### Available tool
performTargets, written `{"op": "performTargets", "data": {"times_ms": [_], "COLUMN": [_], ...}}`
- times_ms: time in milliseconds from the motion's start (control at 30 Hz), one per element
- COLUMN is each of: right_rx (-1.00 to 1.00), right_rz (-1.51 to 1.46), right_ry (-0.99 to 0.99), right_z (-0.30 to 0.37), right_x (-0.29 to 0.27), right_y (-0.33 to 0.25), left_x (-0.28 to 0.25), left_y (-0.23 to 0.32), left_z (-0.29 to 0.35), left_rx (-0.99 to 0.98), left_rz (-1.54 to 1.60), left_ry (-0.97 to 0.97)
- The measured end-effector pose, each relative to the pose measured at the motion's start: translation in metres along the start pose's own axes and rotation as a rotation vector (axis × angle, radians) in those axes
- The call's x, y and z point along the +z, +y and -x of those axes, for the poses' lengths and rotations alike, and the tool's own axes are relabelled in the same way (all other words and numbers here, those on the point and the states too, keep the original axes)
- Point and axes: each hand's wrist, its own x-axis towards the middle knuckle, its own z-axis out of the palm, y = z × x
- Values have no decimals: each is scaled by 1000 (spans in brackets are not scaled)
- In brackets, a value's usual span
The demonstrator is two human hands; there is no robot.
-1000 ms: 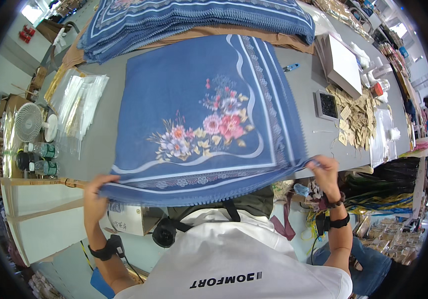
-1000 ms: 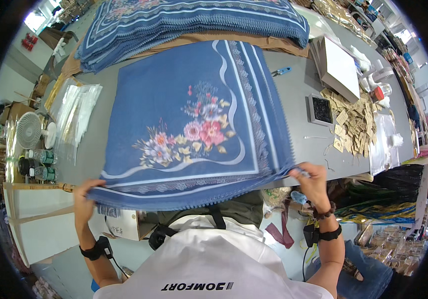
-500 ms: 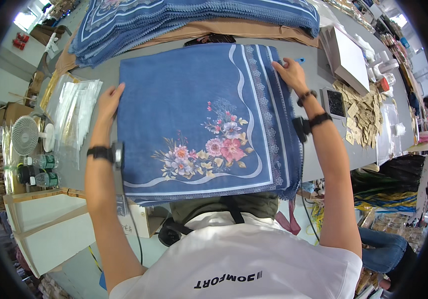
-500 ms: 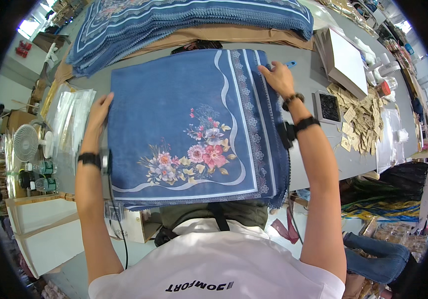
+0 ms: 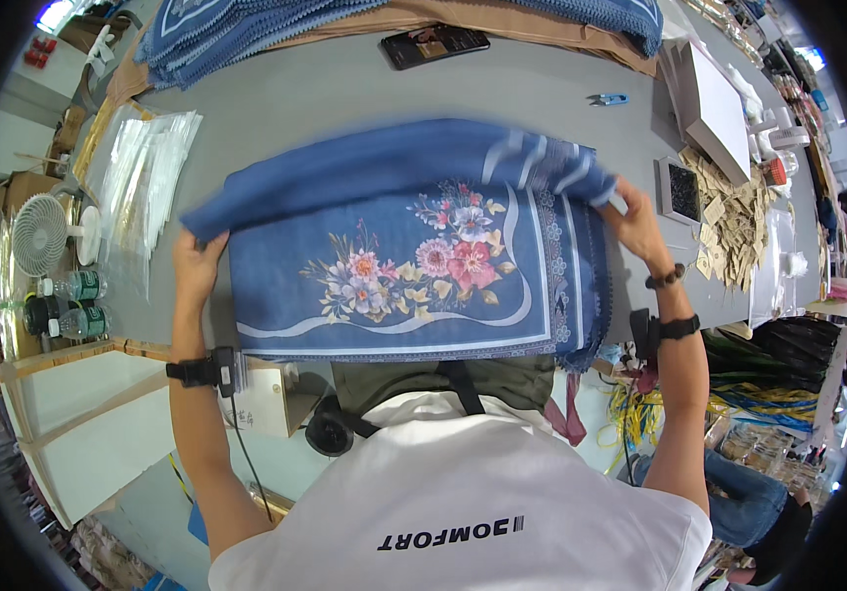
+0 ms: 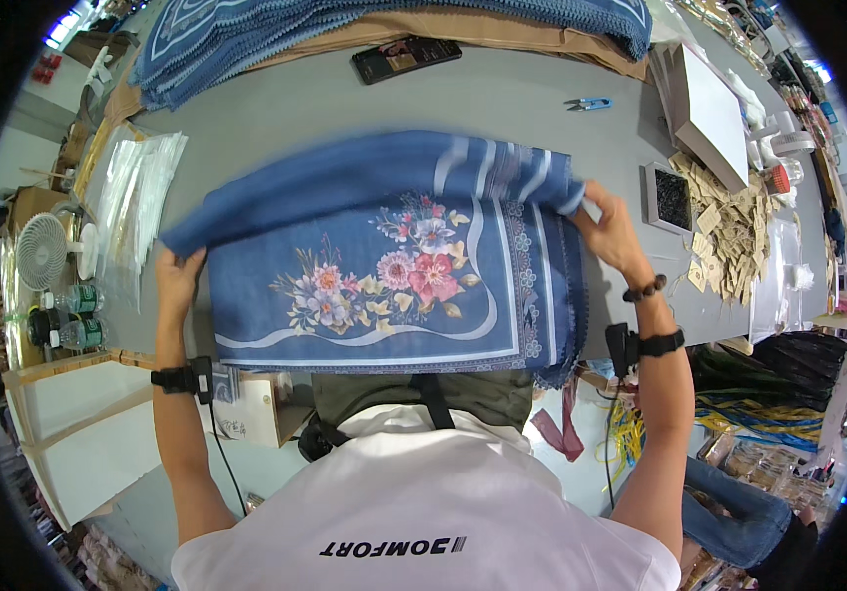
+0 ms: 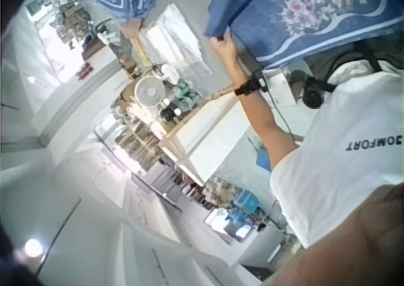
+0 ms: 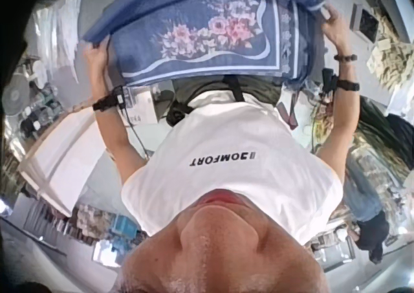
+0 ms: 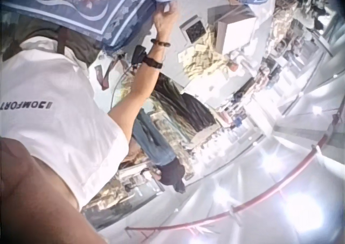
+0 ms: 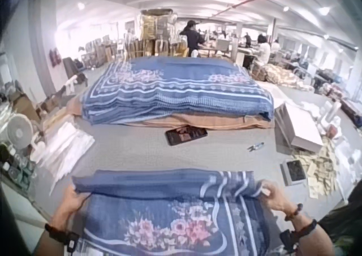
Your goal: The person repeatedly folds blue patterned cloths on a table and places each folded cloth into a clear plastic bag. The person handles the cloths and bags by hand, stacking the packaged items to the side.
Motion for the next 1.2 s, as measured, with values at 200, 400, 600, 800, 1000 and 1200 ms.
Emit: {"op": "performTargets", "data": {"times_ms": [200,400,600,800,1000,1200], "right_rx": [114,36,90,-123,-13,69], "right_rz": [96,425,246,119,-6,85], "right_ry": [200,65,435,484,-61,4], "right_z": [-15,-84,-129,-42,72,93], "right_x": [-2,36,29,-2,8,10], "right_y": [20,29,-8,-57,-61,-60], "left_x": [-20,23,43,16,-18,17], "left_y": [-19,-17,23,65,39,46], "left_z": [-8,-78,-108,-15,109,137], "left_rx": [-207,-129,-33,268,77,-186], "left_rz": [-129,-489,-219,202,13,-625], "left_ry": [90,-120,61,188,-149,31]}}
